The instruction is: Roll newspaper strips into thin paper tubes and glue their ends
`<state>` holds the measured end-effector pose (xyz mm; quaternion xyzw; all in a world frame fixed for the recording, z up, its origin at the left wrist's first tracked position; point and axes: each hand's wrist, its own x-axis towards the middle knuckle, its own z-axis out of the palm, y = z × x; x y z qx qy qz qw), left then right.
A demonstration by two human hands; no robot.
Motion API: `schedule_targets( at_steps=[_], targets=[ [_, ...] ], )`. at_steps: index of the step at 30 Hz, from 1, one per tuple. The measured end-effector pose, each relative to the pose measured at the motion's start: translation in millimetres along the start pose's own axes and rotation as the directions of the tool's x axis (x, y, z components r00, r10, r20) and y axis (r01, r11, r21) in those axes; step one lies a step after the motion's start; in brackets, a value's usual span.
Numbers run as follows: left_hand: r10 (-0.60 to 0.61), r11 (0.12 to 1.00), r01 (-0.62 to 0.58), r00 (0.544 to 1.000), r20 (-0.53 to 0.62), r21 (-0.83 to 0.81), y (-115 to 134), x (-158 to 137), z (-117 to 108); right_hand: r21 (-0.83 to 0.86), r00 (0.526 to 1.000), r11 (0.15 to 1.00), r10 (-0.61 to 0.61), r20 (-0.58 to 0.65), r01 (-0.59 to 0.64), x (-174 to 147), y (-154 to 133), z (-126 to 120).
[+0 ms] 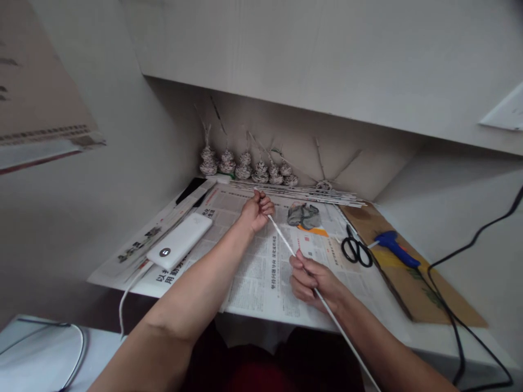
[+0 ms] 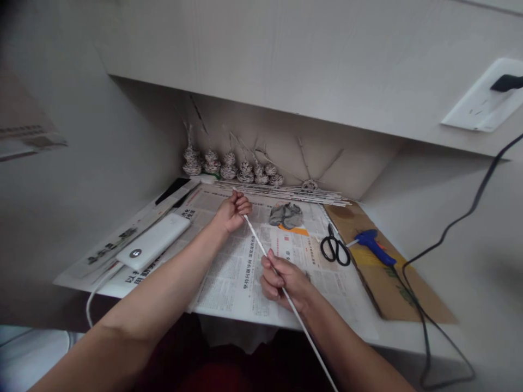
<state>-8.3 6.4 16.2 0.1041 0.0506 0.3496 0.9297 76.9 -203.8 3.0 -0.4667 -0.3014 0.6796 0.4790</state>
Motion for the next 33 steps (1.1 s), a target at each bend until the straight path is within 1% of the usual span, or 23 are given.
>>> schedule_targets(
  at_steps=[1,2,3,4,6,7,8,10,12,15,16,17,18,21,22,27,30,33],
  targets=[
    [-0.003,1.0,0.003,1.0,0.0,0.0,-0.8,-0.2,0.5,0.015,0.999,1.0,0.027,0.035,-0.027,-0.5,0.9,0.3],
    [-0.004,1.0,0.004,1.0,-0.004,0.001,-1.8,-0.2,0.7,-0.005,0.997,0.999,0.05,0.052,-0.05,-0.1,1.2,0.6],
    [-0.003,1.0,0.003,1.0,-0.01,0.006,-3.0,0.0,0.6,-0.05,0.997,0.997,0.06,0.043,-0.058,1.3,0.5,0.7],
    [0.001,1.0,-0.001,1.0,-0.016,0.013,-4.4,0.5,0.2,-0.114,0.999,0.992,0.05,0.008,-0.049,4.0,-1.2,0.6],
    [0.006,0.999,-0.005,1.0,-0.023,0.039,-7.5,1.6,-1.2,-0.276,0.994,0.961,-0.021,-0.105,-0.009,12.0,-7.2,0.0],
    [0.006,0.998,-0.005,1.0,-0.022,0.056,-9.0,2.1,-1.9,-0.365,0.984,0.931,-0.075,-0.164,0.01,16.8,-11.0,-0.4],
    [0.007,0.997,-0.005,1.0,-0.02,0.073,-10.3,2.4,-2.5,-0.452,0.97,0.892,-0.129,-0.206,0.022,21.9,-14.8,-0.8],
    [0.02,0.995,-0.017,0.999,-0.027,0.101,-12.1,2.5,-3.2,-0.593,0.943,0.804,-0.225,-0.244,0.038,31.8,-21.1,-1.1],
    [0.051,0.991,-0.045,0.998,-0.046,0.124,-13.1,2.2,-3.4,-0.654,0.929,0.756,-0.269,-0.254,0.04,41.1,-24.4,-1.1],
    [0.068,0.984,-0.058,0.996,-0.05,0.167,-14.7,2.1,-4.5,-0.657,0.924,0.753,-0.275,-0.266,0.036,54.9,-26.0,-1.5],
    [0.061,0.981,-0.051,0.997,-0.048,0.185,-15.6,2.2,-5.2,-0.674,0.92,0.737,-0.294,-0.261,0.044,59.7,-26.6,-2.1],
    [0.052,0.978,-0.041,0.997,-0.049,0.204,-16.7,2.5,-6.0,-0.712,0.912,0.7,-0.326,-0.25,0.056,64.6,-27.7,-2.7],
    [0.043,0.975,-0.031,0.998,-0.052,0.22,-17.8,2.8,-6.8,-0.762,0.899,0.645,-0.367,-0.237,0.063,69.4,-29.2,-3.5],
    [0.048,0.968,-0.025,0.995,-0.086,0.25,-20.2,3.5,-8.3,-0.898,0.856,0.44,-0.474,-0.206,0.028,81.8,-35.6,-5.3],
    [0.053,0.967,-0.027,0.994,-0.099,0.254,-20.5,3.7,-8.5,-0.923,0.845,0.386,-0.496,-0.201,0.007,84.8,-37.8,-5.6],
    [0.07,0.963,-0.039,0.992,-0.108,0.268,-19.4,4.4,-9.3,-0.976,0.799,0.209,-0.574,-0.178,-0.067,88.2,-42.6,-3.5],
    [0.069,0.96,-0.029,0.988,-0.137,0.279,-20.0,4.3,-9.4,-0.992,0.766,0.059,-0.631,-0.126,-0.114,85.5,-42.1,0.4],
    [0.075,0.957,-0.029,0.986,-0.151,0.289,-21.7,3.6,-8.9,-0.979,0.744,-0.082,-0.663,-0.085,-0.185,85.4,-42.1,4.8]
  ],
)
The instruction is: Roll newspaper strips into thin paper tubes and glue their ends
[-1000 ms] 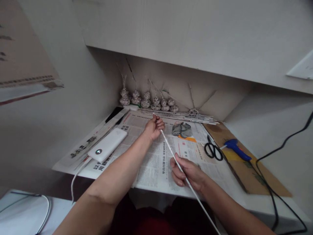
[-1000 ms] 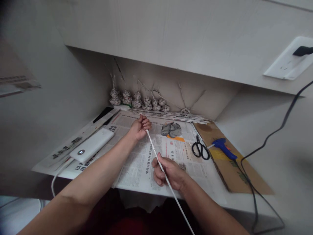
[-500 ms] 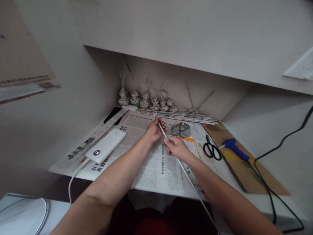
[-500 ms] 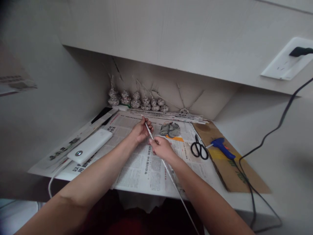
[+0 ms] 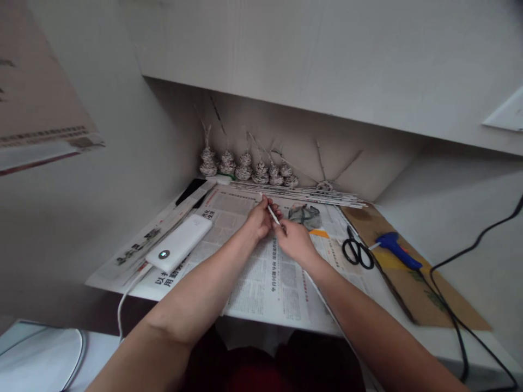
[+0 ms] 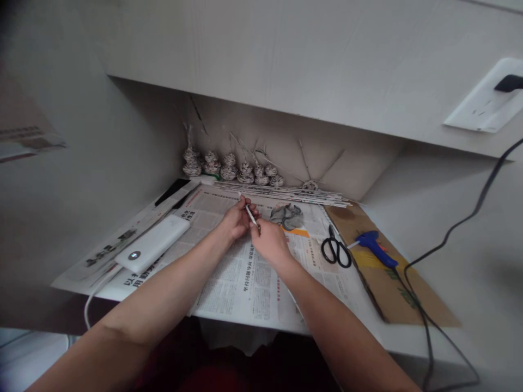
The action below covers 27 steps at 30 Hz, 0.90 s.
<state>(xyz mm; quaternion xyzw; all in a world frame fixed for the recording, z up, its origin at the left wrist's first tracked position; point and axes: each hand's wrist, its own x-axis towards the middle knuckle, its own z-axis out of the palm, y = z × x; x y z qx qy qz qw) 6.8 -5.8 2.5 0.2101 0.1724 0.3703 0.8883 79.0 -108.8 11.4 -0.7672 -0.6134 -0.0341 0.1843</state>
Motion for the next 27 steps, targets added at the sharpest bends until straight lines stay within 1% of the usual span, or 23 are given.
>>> schedule_targets(
  at_steps=[2,4,6,8,10,11,13,14,15,16,17,18,19,20,21,22,23,24,25,26,27],
  targets=[
    [0.009,1.0,-0.009,1.0,-0.004,0.009,-0.5,-0.4,0.2,-0.056,1.0,0.998,-0.005,-0.006,0.004,0.4,-1.8,0.1],
    [0.015,1.0,-0.015,1.0,-0.009,0.009,0.2,-0.2,0.0,-0.036,1.0,0.999,-0.004,-0.004,0.004,-1.4,-1.2,-0.6],
    [0.021,1.0,-0.021,1.0,-0.005,-0.009,2.8,0.3,-0.3,0.062,1.0,0.998,0.008,0.025,-0.009,-8.2,2.5,-3.3],
    [0.038,0.998,-0.039,0.999,-0.01,-0.047,7.1,1.0,-0.2,0.17,0.996,0.985,0.019,0.085,-0.033,-21.1,8.7,-8.6],
    [0.062,0.993,-0.064,0.998,-0.022,-0.099,11.7,1.5,0.2,0.224,0.99,0.974,0.012,0.141,-0.044,-38.5,15.7,-15.8],
    [0.068,0.989,-0.071,0.997,-0.027,-0.127,13.8,1.7,0.4,0.235,0.988,0.971,0.01,0.154,-0.047,-48.0,18.8,-19.5],
    [0.062,0.981,-0.064,0.998,-0.017,-0.183,16.5,1.8,0.6,0.279,0.99,0.959,0.003,0.142,-0.043,-65.9,22.9,-25.6],
    [0.053,0.977,-0.052,0.999,-0.003,-0.208,17.2,1.7,0.6,0.327,0.99,0.943,0.009,0.139,-0.055,-73.5,23.7,-27.4],
    [0.043,0.972,-0.039,0.999,0.013,-0.23,17.5,1.4,0.6,0.401,0.986,0.912,0.027,0.163,-0.092,-79.9,23.5,-28.1],
    [0.035,0.968,-0.026,0.999,0.032,-0.248,17.5,1.0,0.6,0.495,0.974,0.854,0.056,0.221,-0.161,-84.9,22.4,-27.9],
    [0.029,0.965,-0.014,0.998,0.053,-0.263,17.4,0.3,0.6,0.597,0.948,0.76,0.081,0.307,-0.258,-88.6,20.8,-26.7],
    [0.022,0.962,-0.001,0.997,0.071,-0.274,17.3,-0.5,0.8,0.686,0.908,0.626,0.089,0.41,-0.371,-91.2,18.7,-25.0],
    [0.014,0.959,0.011,0.996,0.087,-0.283,17.5,-1.5,1.0,0.748,0.86,0.462,0.071,0.505,-0.477,-93.1,16.5,-23.0],
    [0.006,0.956,0.024,0.995,0.103,-0.291,17.9,-2.4,1.3,0.777,0.819,0.294,0.032,0.574,-0.556,-94.6,14.4,-21.1],
    [0.002,0.954,0.033,0.993,0.116,-0.298,18.7,-3.1,1.5,0.782,0.79,0.149,-0.014,0.613,-0.605,-95.8,12.9,-19.8],
    [-0.001,0.952,0.039,0.992,0.127,-0.303,19.8,-3.7,1.6,0.774,0.772,0.047,-0.055,0.633,-0.632,-97.0,11.9,-19.2],
    [0.001,0.951,0.041,0.991,0.134,-0.307,21.1,-3.9,1.5,0.765,0.762,0.002,-0.084,0.642,-0.645,-98.2,11.7,-19.7],
    [0.005,0.95,0.038,0.991,0.134,-0.311,22.5,-3.8,1.3,0.76,0.755,0.019,-0.099,0.648,-0.65,-99.2,12.3,-21.4],
    [0.012,0.948,0.029,0.992,0.126,-0.316,23.8,-3.4,0.8,0.759,0.751,0.097,-0.104,0.652,-0.644,-99.9,13.6,-24.3],
    [0.019,0.947,0.017,0.994,0.109,-0.321,25.0,-2.6,0.2,0.758,0.761,0.229,-0.093,0.642,-0.611,-100.1,15.5,-28.2],
    [0.027,0.946,0.002,0.996,0.086,-0.324,25.9,-1.7,-0.5,0.745,0.793,0.396,-0.067,0.606,-0.536,-99.8,17.8,-32.9]
  ],
)
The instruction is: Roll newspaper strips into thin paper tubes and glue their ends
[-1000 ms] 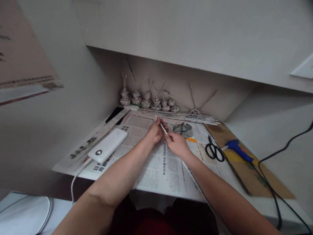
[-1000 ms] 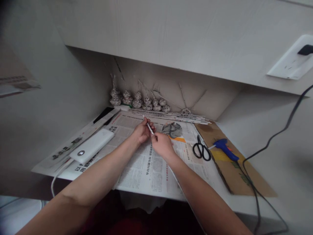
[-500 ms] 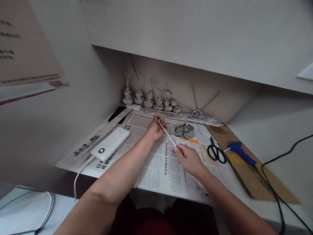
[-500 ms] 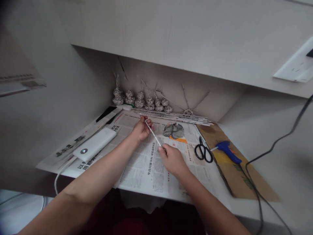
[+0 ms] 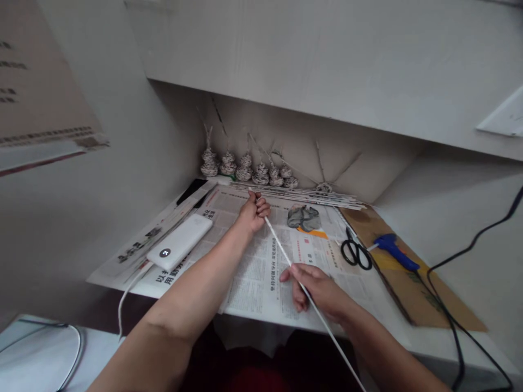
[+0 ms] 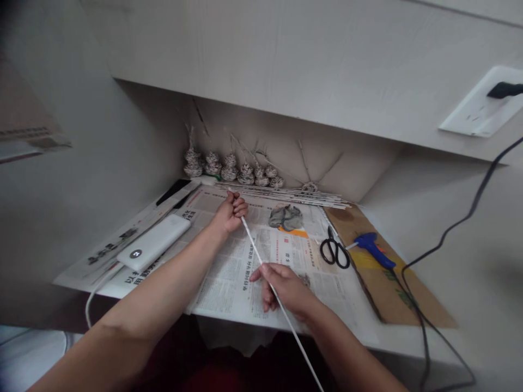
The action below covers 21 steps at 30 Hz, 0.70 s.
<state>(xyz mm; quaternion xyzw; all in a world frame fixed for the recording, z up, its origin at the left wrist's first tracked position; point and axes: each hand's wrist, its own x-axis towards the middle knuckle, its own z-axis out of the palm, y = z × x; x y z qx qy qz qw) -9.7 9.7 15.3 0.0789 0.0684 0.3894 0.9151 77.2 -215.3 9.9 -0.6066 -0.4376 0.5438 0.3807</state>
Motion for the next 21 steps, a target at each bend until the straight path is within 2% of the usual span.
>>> schedule_targets(
  at_steps=[1,3,4,10,11,12,13,15,16,17,18,19,21],
  targets=[
    [0.015,1.0,-0.015,1.0,-0.022,0.001,0.9,0.9,-0.6,-0.203,0.996,0.978,-0.064,-0.06,0.05,-2.5,-3.2,-3.8],
    [0.037,0.999,-0.036,0.997,-0.062,0.01,1.8,2.6,-1.9,-0.55,0.962,0.829,-0.222,-0.157,0.102,-6.0,-9.3,-10.5],
    [0.043,0.999,-0.042,0.996,-0.075,0.016,1.9,3.1,-2.5,-0.653,0.944,0.751,-0.277,-0.18,0.096,-7.0,-11.4,-12.6],
    [0.088,0.996,-0.085,0.988,-0.126,0.031,1.5,4.7,-4.2,-0.874,0.915,0.486,-0.348,-0.203,-0.008,-6.5,-5.1,-5.8],
    [0.094,0.995,-0.09,0.986,-0.137,0.034,1.5,5.1,-4.5,-0.884,0.905,0.465,-0.356,-0.233,-0.045,-6.5,-2.9,-3.6],
    [0.095,0.995,-0.091,0.985,-0.143,0.037,1.6,5.5,-4.7,-0.875,0.898,0.48,-0.355,-0.261,-0.065,-6.6,-1.0,-1.7],
    [0.092,0.995,-0.088,0.986,-0.142,0.037,1.8,5.9,-5.0,-0.84,0.899,0.539,-0.337,-0.28,-0.06,-6.7,0.6,-0.3],
    [0.069,0.997,-0.066,0.99,-0.123,0.029,1.9,6.2,-5.2,-0.64,0.935,0.769,-0.229,-0.272,0.002,-7.2,3.5,1.5],
    [0.053,0.998,-0.051,0.993,-0.11,0.022,1.9,6.0,-5.1,-0.453,0.962,0.891,-0.147,-0.228,0.029,-7.4,5.0,2.1],
    [0.038,0.999,-0.037,0.995,-0.097,0.014,1.8,5.7,-5.0,-0.229,0.985,0.973,-0.064,-0.159,0.026,-7.7,6.5,2.6],
    [0.027,1.0,-0.027,0.996,-0.088,0.007,1.6,5.2,-4.8,-0.01,0.997,1.0,0.004,-0.083,-0.005,-8.0,8.0,3.2],
    [0.019,1.0,-0.019,0.997,-0.079,0.001,1.2,4.6,-4.6,0.168,0.999,0.985,0.045,-0.017,-0.041,-8.5,9.5,3.9],
    [0.008,1.0,-0.008,0.997,-0.07,-0.001,0.1,3.6,-4.6,0.345,0.997,0.936,0.061,0.05,-0.074,-10.6,11.3,5.3]
  ],
)
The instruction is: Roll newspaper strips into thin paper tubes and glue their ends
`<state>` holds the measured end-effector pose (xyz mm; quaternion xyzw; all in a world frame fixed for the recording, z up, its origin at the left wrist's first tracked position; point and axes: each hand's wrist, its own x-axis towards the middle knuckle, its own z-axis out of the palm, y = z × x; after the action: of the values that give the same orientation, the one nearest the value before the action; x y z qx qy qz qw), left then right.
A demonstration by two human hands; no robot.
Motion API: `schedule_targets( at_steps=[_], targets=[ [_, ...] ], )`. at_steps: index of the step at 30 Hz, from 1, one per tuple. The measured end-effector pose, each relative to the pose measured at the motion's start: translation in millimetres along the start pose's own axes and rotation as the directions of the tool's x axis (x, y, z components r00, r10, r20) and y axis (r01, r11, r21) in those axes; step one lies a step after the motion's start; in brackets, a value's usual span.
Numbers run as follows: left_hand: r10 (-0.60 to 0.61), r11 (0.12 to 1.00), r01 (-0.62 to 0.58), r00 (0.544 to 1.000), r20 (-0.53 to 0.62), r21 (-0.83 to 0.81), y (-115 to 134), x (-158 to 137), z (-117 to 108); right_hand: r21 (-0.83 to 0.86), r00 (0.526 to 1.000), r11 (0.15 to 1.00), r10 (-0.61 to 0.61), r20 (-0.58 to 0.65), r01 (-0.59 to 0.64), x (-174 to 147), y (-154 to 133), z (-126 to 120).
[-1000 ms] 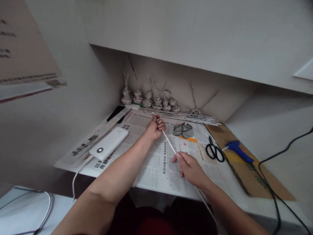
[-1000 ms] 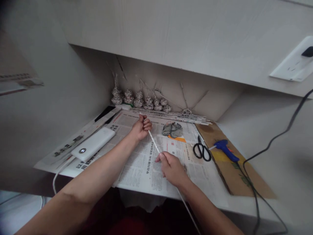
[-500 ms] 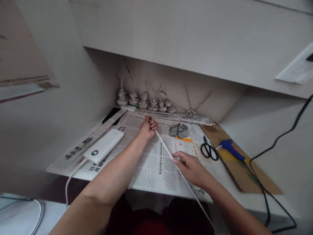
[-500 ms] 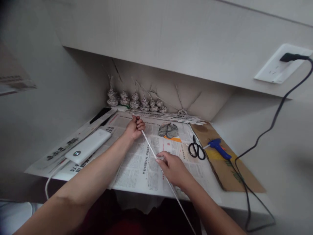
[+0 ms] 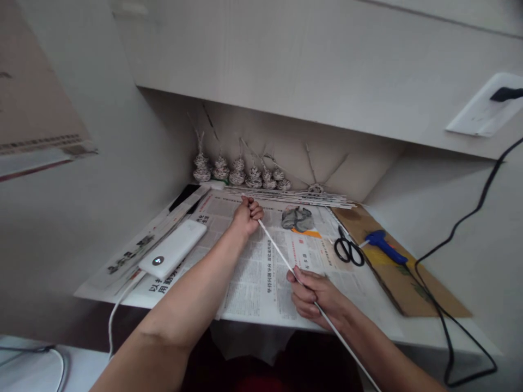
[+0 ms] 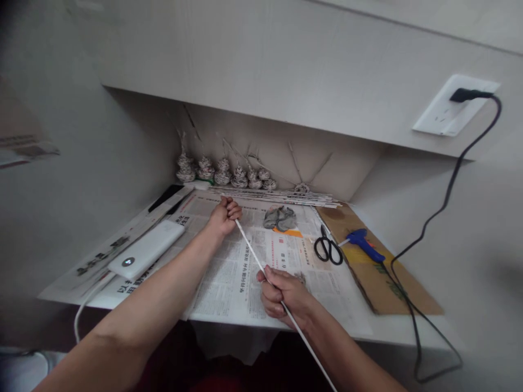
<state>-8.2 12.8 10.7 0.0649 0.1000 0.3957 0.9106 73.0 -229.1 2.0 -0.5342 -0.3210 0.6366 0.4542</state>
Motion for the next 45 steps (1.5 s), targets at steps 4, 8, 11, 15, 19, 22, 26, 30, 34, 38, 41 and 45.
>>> schedule_targets(
  at_steps=[4,8,11,15,19,22,26,30,34,38,41,45],
  targets=[
    [-0.007,1.0,0.007,1.0,-0.005,0.015,-1.4,0.0,-1.3,-0.374,0.989,0.925,-0.107,-0.099,0.063,-9.7,-3.0,1.6],
    [0.018,1.0,-0.018,1.0,-0.004,0.012,-1.7,0.4,-1.2,-0.909,0.821,0.414,-0.533,-0.206,0.04,-21.2,-8.9,1.4],
    [-0.011,1.0,0.011,0.999,0.033,0.007,-2.8,-0.8,0.2,-0.851,0.852,0.518,-0.482,-0.203,0.09,-24.6,-4.0,3.3],
    [-0.045,0.999,0.047,0.994,0.098,-0.017,-3.9,-1.5,0.8,-0.295,0.984,0.95,-0.141,-0.11,0.103,-23.0,8.1,6.8],
    [-0.038,0.999,0.041,0.994,0.103,-0.033,-2.3,0.5,-0.8,-0.416,0.971,0.899,-0.204,-0.122,0.136,-22.0,6.5,5.6],
    [-0.019,0.999,0.022,0.996,0.087,-0.036,-0.1,1.2,-1.2,-0.856,0.842,0.499,-0.513,-0.165,0.136,-22.0,-0.3,3.4],
    [0.015,0.999,-0.011,0.996,0.09,-0.041,1.6,-0.8,1.0,-0.862,0.819,0.488,-0.545,-0.181,0.134,-16.9,1.6,3.7],
    [0.011,1.0,-0.009,0.997,0.08,-0.019,1.0,-3.1,3.2,-0.272,0.979,0.953,-0.171,-0.11,0.136,-9.9,10.5,7.7],
    [0.017,1.0,-0.016,0.998,0.062,-0.01,1.1,-3.0,2.8,-0.249,0.983,0.965,-0.121,-0.135,0.084,-10.9,8.8,9.9],
    [0.031,0.999,-0.031,0.997,0.076,0.007,2.2,-1.7,1.2,-0.814,0.833,0.567,-0.506,-0.224,0.125,-13.2,5.2,9.3],
    [0.036,0.999,-0.037,0.995,0.096,0.009,2.6,-2.0,1.3,-0.82,0.821,0.557,-0.525,-0.223,0.134,-10.9,8.2,9.7],
    [0.021,1.0,-0.021,0.992,0.124,-0.001,2.0,-4.2,3.0,-0.222,0.983,0.969,-0.135,-0.123,0.105,-6.6,15.4,11.2]
  ],
)
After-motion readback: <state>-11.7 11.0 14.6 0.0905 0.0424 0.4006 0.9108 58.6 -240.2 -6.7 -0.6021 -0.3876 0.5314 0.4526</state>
